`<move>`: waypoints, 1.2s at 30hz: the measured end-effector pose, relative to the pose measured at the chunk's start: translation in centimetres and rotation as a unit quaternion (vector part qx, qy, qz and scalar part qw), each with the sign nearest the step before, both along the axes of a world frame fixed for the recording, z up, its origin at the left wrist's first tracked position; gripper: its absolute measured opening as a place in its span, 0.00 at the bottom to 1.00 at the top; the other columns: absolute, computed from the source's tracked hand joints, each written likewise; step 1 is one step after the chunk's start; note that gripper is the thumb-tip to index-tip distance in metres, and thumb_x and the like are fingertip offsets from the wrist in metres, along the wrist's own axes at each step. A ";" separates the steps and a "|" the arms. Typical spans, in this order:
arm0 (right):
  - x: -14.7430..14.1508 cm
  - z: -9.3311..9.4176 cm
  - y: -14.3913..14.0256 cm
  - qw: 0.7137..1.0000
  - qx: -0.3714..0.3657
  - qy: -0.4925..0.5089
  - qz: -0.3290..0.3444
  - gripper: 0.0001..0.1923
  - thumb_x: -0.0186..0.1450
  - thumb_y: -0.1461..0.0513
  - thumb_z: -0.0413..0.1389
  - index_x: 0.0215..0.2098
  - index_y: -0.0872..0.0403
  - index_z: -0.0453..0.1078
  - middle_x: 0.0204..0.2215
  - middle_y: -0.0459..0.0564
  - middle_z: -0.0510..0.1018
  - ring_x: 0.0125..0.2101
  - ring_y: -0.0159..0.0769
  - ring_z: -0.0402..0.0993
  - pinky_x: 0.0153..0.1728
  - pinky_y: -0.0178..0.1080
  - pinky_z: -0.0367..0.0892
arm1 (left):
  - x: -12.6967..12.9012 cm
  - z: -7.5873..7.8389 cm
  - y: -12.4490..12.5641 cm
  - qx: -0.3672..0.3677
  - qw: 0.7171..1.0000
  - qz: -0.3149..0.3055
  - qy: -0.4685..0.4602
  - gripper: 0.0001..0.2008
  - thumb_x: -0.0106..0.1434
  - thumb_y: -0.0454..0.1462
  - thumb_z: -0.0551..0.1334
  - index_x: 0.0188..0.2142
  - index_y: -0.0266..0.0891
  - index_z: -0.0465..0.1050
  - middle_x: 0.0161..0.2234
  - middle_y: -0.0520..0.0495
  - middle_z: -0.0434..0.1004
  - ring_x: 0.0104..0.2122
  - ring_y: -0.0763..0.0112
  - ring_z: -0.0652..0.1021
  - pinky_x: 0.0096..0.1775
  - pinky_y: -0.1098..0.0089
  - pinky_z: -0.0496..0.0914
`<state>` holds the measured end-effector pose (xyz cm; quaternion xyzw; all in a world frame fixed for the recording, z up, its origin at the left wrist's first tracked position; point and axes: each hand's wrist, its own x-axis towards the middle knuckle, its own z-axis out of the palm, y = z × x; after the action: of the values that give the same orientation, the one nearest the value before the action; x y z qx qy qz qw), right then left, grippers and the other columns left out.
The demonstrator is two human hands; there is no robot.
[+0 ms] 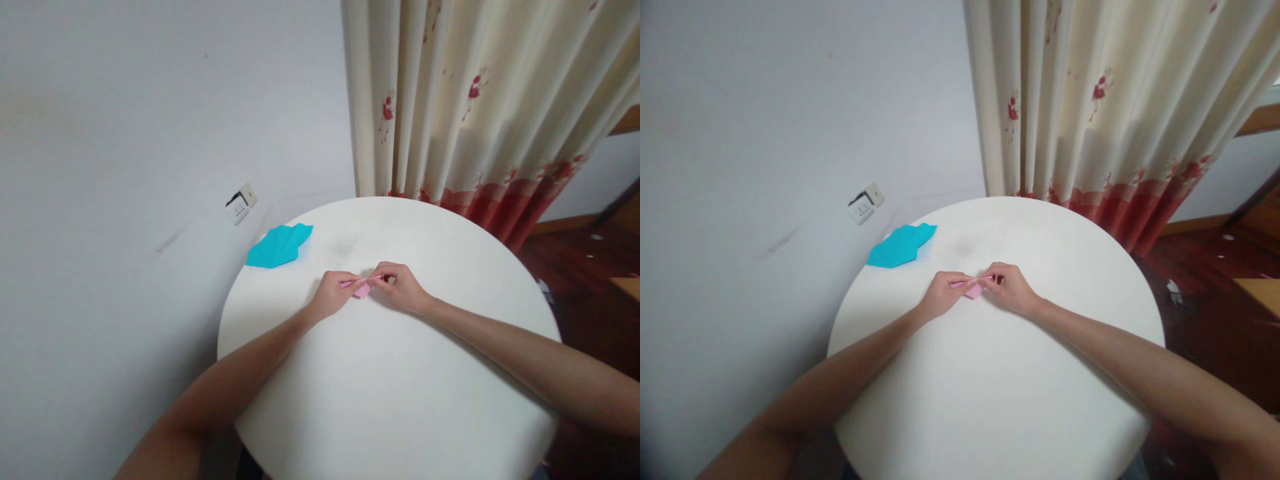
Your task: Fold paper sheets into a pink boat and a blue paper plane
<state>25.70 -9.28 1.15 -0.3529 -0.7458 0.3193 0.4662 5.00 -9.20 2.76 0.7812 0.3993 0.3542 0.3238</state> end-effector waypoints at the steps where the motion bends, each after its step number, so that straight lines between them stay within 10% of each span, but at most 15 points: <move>1: 0.0 0.0 0.0 1.000 0.001 0.000 0.001 0.11 0.67 0.57 0.59 0.32 0.53 0.79 0.28 0.48 0.78 0.28 0.33 0.70 0.30 0.36 0.63 | 0.0 0.0 0.0 0.001 1.000 -0.001 0.001 0.16 0.66 0.45 0.62 0.35 0.34 0.82 0.33 0.44 0.83 0.32 0.66 0.80 0.36 0.69 0.74; 25: 0.7 -0.3 1.4 0.989 -0.044 0.069 -0.120 0.17 0.65 0.51 0.57 0.28 0.55 0.76 0.26 0.49 0.79 0.27 0.35 0.71 0.28 0.37 0.65 | -0.2 -0.7 0.2 0.020 0.998 0.062 0.000 0.16 0.65 0.44 0.62 0.35 0.34 0.83 0.32 0.45 0.84 0.32 0.64 0.80 0.34 0.69 0.73; 36: -0.1 -0.4 0.2 1.000 -0.011 -0.016 -0.020 0.10 0.66 0.58 0.57 0.31 0.54 0.76 0.27 0.47 0.78 0.27 0.33 0.69 0.29 0.36 0.62 | 0.5 -0.5 0.0 -0.006 1.000 0.018 -0.005 0.13 0.65 0.41 0.62 0.33 0.34 0.82 0.32 0.46 0.83 0.32 0.65 0.80 0.35 0.68 0.74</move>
<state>25.56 -9.11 0.76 -0.3779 -0.7425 0.3129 0.4561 5.50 -9.23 2.31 0.7698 0.4142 0.3615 0.3242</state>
